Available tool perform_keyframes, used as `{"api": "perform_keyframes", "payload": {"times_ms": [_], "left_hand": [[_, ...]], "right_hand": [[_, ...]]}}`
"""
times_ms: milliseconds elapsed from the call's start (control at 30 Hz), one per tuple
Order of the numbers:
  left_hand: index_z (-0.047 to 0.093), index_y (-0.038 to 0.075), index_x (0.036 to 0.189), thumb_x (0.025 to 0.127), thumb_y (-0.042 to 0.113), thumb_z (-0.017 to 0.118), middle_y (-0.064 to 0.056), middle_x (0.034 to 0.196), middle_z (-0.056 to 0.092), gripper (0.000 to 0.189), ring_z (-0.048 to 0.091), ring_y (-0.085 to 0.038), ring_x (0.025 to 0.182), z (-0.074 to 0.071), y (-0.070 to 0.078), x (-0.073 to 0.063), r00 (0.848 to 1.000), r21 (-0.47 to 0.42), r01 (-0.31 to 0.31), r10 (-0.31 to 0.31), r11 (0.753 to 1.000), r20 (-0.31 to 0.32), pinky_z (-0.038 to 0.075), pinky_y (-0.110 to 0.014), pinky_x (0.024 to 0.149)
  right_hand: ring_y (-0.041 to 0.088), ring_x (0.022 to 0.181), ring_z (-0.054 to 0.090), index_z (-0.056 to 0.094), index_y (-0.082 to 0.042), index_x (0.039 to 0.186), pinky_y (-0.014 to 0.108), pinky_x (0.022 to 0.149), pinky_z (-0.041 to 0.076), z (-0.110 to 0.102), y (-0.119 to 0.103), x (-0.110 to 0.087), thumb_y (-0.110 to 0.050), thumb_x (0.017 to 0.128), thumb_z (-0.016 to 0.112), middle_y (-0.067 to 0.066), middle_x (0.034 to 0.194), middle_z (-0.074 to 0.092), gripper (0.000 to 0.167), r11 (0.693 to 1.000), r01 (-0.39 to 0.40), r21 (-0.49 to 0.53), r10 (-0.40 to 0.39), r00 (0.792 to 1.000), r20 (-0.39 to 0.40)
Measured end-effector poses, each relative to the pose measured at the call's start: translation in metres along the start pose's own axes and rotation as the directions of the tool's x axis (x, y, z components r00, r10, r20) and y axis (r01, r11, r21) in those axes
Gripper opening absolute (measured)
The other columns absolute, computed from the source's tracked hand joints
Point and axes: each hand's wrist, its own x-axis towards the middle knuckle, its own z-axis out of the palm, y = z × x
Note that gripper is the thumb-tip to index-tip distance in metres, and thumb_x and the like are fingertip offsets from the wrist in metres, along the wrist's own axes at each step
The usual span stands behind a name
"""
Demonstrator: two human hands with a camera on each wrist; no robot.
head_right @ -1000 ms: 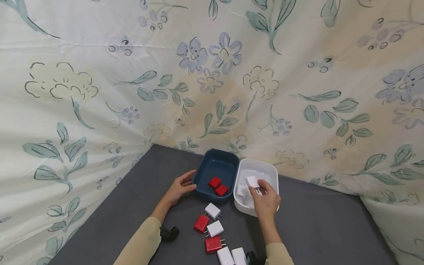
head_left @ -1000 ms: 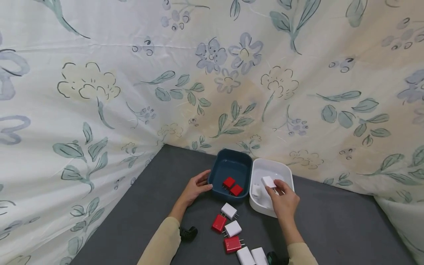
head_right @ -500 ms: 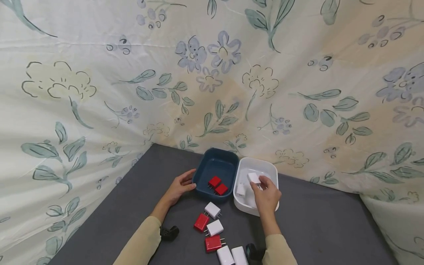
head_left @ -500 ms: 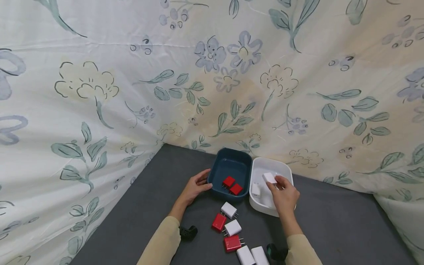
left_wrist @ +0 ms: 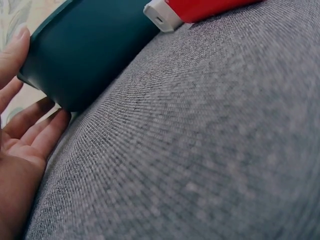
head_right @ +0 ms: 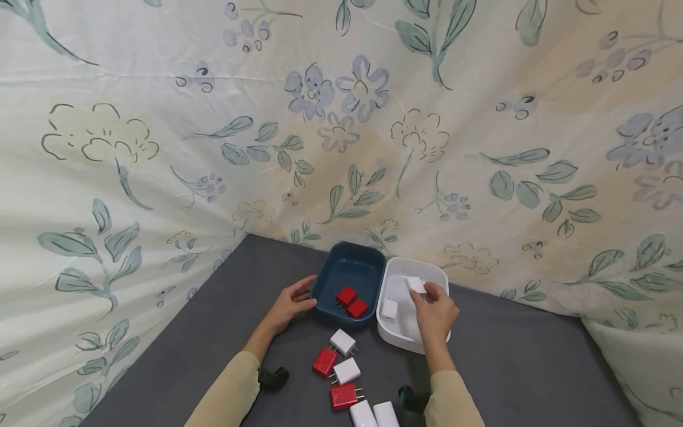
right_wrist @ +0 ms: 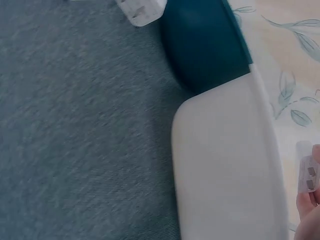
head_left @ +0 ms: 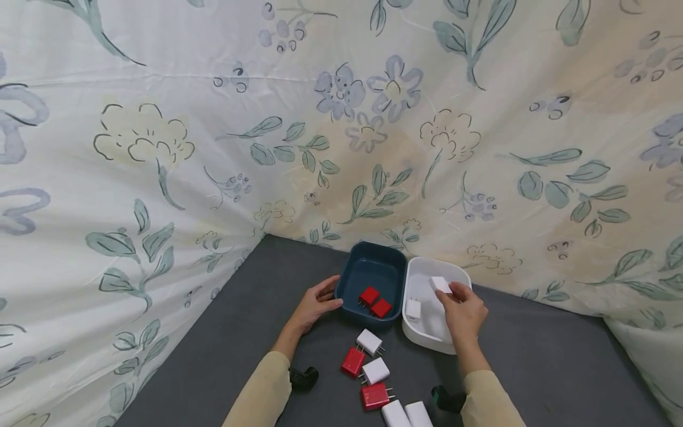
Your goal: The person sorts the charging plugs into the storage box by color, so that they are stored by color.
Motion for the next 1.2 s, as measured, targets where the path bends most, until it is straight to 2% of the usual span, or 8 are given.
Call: {"api": "perform_keyframes", "payload": {"times_ms": [100,367,433,500,567,633,1100,1200], "left_hand": [[0.037,0.009,0.150,0.090,0.016,0.071,-0.023,0.150,0.042,0.070,0.047,-0.040,0.132,-0.0005,-0.0015,0.0001,1.000,0.001,0.004,-0.004,1.000,-0.005,0.049,-0.039,0.102],[0.038,0.009,0.150,0.090,0.016,0.071,-0.022,0.149,0.043,0.069,0.049,-0.037,0.131,0.0011,-0.0041,-0.0033,1.000,0.006,0.012,-0.012,1.000,-0.004,0.049,-0.039,0.102],[0.038,0.008,0.150,0.089,0.017,0.071,-0.023,0.149,0.043,0.070,0.049,-0.037,0.131,0.0013,-0.0036,-0.0037,1.000,0.001,0.009,-0.009,1.000,-0.004,0.049,-0.039,0.101],[0.037,0.008,0.150,0.089,0.017,0.071,-0.023,0.149,0.043,0.070,0.049,-0.037,0.131,0.0016,-0.0030,-0.0036,1.000,-0.004,0.006,-0.006,1.000,-0.004,0.049,-0.038,0.101],[0.037,0.008,0.150,0.089,0.017,0.071,-0.022,0.149,0.043,0.070,0.050,-0.036,0.131,0.0020,-0.0025,-0.0033,1.000,-0.006,0.006,-0.006,1.000,-0.006,0.049,-0.038,0.101],[0.037,0.008,0.150,0.090,0.017,0.071,-0.022,0.149,0.043,0.070,0.050,-0.036,0.130,0.0022,-0.0022,-0.0031,1.000,-0.003,0.006,-0.006,1.000,-0.010,0.050,-0.038,0.101],[0.037,0.007,0.150,0.089,0.017,0.072,-0.024,0.149,0.042,0.071,0.049,-0.039,0.131,0.0005,-0.0032,0.0014,1.000,-0.015,-0.006,0.006,1.000,0.000,0.051,-0.036,0.099],[0.038,0.008,0.150,0.089,0.017,0.072,-0.024,0.149,0.042,0.070,0.049,-0.038,0.131,0.0008,-0.0037,0.0018,1.000,-0.023,-0.006,0.006,1.000,-0.006,0.051,-0.035,0.099]], "right_hand": [[0.021,0.094,0.068,0.069,-0.004,0.115,0.000,0.061,0.038,-0.0008,-0.0022,0.0024,-0.019,0.081,0.079,0.016,0.111,0.071,0.038,1.000,-0.017,0.010,0.017,1.000,0.001],[0.026,0.098,0.068,0.068,-0.003,0.116,0.001,0.062,0.040,0.0009,0.0013,0.0003,-0.016,0.081,0.079,0.018,0.113,0.070,0.040,0.998,-0.055,0.014,0.055,0.998,0.002],[0.027,0.102,0.068,0.067,-0.003,0.118,0.009,0.070,0.049,0.0015,0.0006,0.0011,-0.016,0.081,0.079,0.017,0.116,0.069,0.041,0.998,-0.057,0.008,0.057,0.998,0.002],[0.029,0.108,0.066,0.066,-0.003,0.120,0.022,0.083,0.055,0.0014,-0.0003,0.0025,-0.015,0.081,0.079,0.018,0.120,0.068,0.043,0.999,-0.049,0.001,0.049,0.999,0.001],[0.031,0.115,0.064,0.064,-0.002,0.123,0.036,0.094,0.053,0.0009,-0.0011,0.0040,-0.014,0.082,0.078,0.019,0.125,0.065,0.046,0.999,-0.043,-0.004,0.043,0.999,0.001],[0.033,0.119,0.061,0.063,-0.002,0.125,0.042,0.099,0.050,-0.0001,-0.0021,0.0049,-0.014,0.082,0.078,0.020,0.128,0.063,0.047,0.999,-0.034,-0.012,0.034,0.999,0.003],[0.033,0.107,0.067,0.066,-0.002,0.119,0.044,0.092,0.052,-0.0012,-0.0078,0.0030,-0.013,0.084,0.076,0.020,0.117,0.069,0.038,0.999,0.038,0.004,-0.038,0.999,0.000],[0.033,0.105,0.067,0.066,-0.002,0.119,0.044,0.092,0.052,-0.0014,-0.0063,0.0032,-0.013,0.084,0.076,0.020,0.116,0.069,0.037,1.000,0.030,-0.003,-0.030,1.000,0.002]]}}
